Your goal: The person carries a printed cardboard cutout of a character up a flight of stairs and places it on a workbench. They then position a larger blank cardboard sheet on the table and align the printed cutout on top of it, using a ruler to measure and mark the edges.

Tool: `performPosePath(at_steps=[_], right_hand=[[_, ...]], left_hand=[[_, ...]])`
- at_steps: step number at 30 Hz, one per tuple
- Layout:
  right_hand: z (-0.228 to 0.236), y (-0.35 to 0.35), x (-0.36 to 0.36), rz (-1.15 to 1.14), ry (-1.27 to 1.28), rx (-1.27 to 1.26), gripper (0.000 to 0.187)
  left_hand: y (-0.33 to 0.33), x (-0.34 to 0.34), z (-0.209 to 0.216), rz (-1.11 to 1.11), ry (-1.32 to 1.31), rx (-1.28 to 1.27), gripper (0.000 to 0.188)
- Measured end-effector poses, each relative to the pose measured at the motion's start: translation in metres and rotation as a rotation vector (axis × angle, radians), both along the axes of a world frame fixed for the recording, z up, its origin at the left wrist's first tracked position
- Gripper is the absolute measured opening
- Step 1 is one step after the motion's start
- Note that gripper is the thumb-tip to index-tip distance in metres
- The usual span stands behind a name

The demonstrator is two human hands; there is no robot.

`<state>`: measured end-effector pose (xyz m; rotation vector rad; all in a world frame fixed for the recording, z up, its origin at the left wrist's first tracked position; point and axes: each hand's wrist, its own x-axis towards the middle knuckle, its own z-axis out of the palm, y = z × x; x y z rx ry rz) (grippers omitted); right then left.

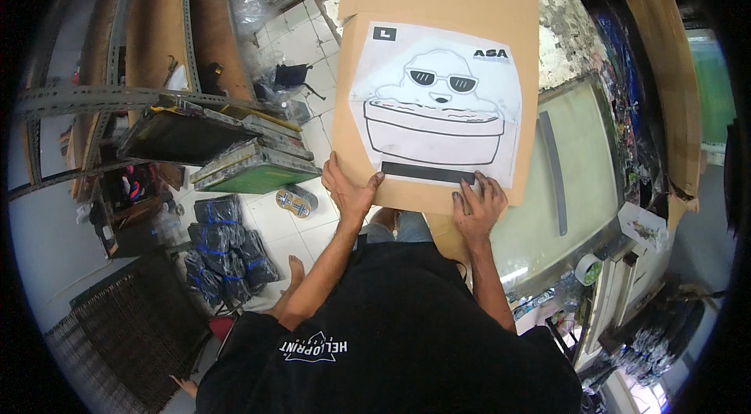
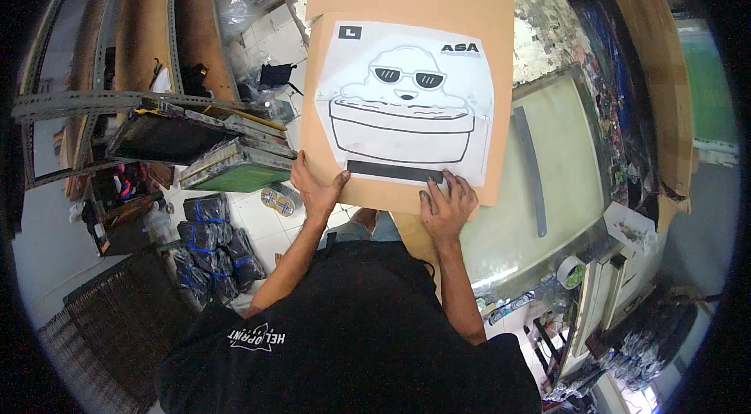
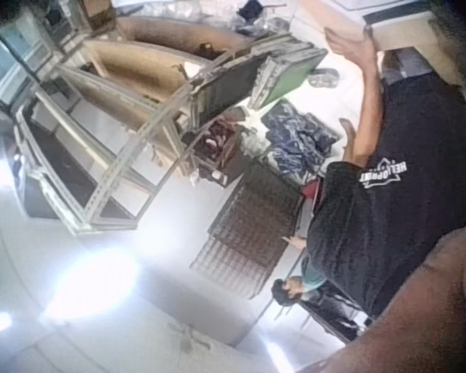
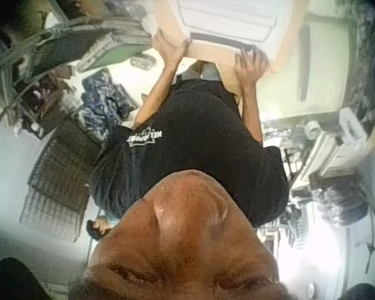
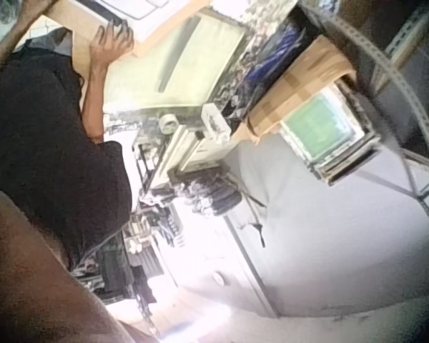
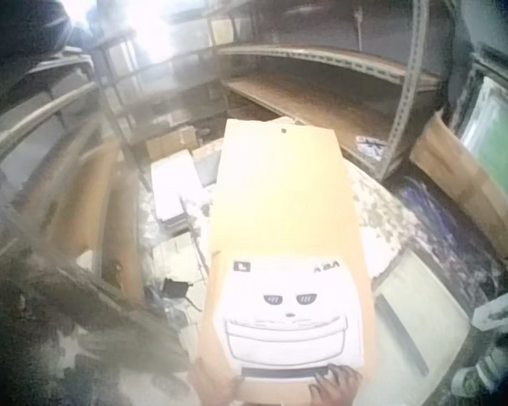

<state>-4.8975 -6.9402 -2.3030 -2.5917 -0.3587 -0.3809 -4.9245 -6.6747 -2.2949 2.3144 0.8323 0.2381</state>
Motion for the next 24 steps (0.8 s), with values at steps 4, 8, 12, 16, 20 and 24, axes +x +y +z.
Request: performPosePath(at_steps=[4,8,12,16,20,24], right_hand=[[0.005,0.0018,0.0018,-0.012,0.0,-0.007,0.03],[0.0071,0.0027,0.0004,-0.01,0.0,-0.007,0.031],[0.007,0.0035,0.0004,-0.006,-0.009,-0.008,0.031],[0.0048,0.0018,0.0009,-0.007,-0.015,-0.009,0.031],[0.0027,-0.001,0.0016,-0.013,-0.015,0.012,0.031],[-0.0002,0.0011,0.0044,-0.009,-0.003,0.008,0.03]], left_hand=[[0.0,0.0046,0.0024,0.012,0.012,0.001,0.105],[0.0013,0.0041,0.0058,0.011,0.022,-0.015,0.105],[0.0025,0.0036,0.0061,0.006,0.018,-0.018,0.105],[0.0014,0.004,0.0032,0.004,0.012,-0.006,0.106],[-0.0003,0.0055,0.0007,0.001,0.005,-0.007,0.106],[0.0022,0.0061,-0.0011,0.008,0.003,0.006,0.105]])
